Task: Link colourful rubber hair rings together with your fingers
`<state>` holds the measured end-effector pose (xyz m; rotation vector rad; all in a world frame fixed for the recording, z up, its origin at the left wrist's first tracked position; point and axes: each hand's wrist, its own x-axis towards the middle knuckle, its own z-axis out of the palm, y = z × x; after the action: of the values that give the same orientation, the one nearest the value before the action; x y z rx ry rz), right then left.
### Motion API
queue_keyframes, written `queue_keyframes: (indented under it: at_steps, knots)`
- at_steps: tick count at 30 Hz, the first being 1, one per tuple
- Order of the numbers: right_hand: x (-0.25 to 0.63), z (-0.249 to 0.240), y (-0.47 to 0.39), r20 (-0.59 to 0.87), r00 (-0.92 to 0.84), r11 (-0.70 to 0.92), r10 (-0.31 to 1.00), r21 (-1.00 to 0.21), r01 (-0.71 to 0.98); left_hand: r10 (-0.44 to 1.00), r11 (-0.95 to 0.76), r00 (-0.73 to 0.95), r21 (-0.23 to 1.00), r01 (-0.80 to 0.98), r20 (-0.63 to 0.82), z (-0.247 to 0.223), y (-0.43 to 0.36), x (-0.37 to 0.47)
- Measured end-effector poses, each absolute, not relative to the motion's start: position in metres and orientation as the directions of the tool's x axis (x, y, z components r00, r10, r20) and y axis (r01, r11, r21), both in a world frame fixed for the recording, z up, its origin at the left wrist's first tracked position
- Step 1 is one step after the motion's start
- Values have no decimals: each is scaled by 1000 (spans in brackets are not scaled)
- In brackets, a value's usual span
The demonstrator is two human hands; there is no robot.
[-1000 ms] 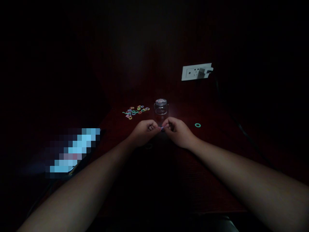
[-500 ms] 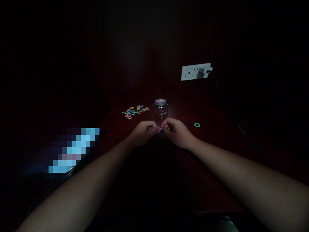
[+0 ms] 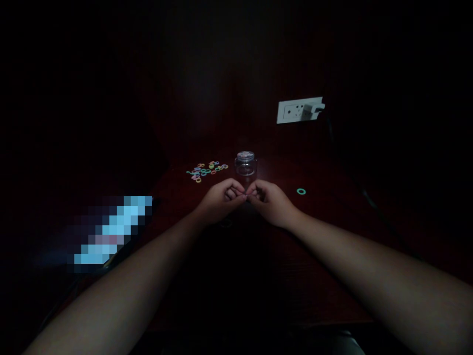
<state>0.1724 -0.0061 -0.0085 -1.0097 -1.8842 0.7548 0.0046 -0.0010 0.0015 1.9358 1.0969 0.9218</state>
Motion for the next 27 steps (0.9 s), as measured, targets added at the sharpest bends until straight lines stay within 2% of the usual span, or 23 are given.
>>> queue_keyframes:
  at_steps: [10, 27]
  knots:
    - [173, -7, -7, 386, -303, 480, 871, -797, 366, 892, -353, 417, 842, 408, 172, -2, 0, 4]
    - [174, -10, -5, 361, -336, 473, 870, -805, 359, 871, -366, 466, 839, 403, 156, -3, 1, 2]
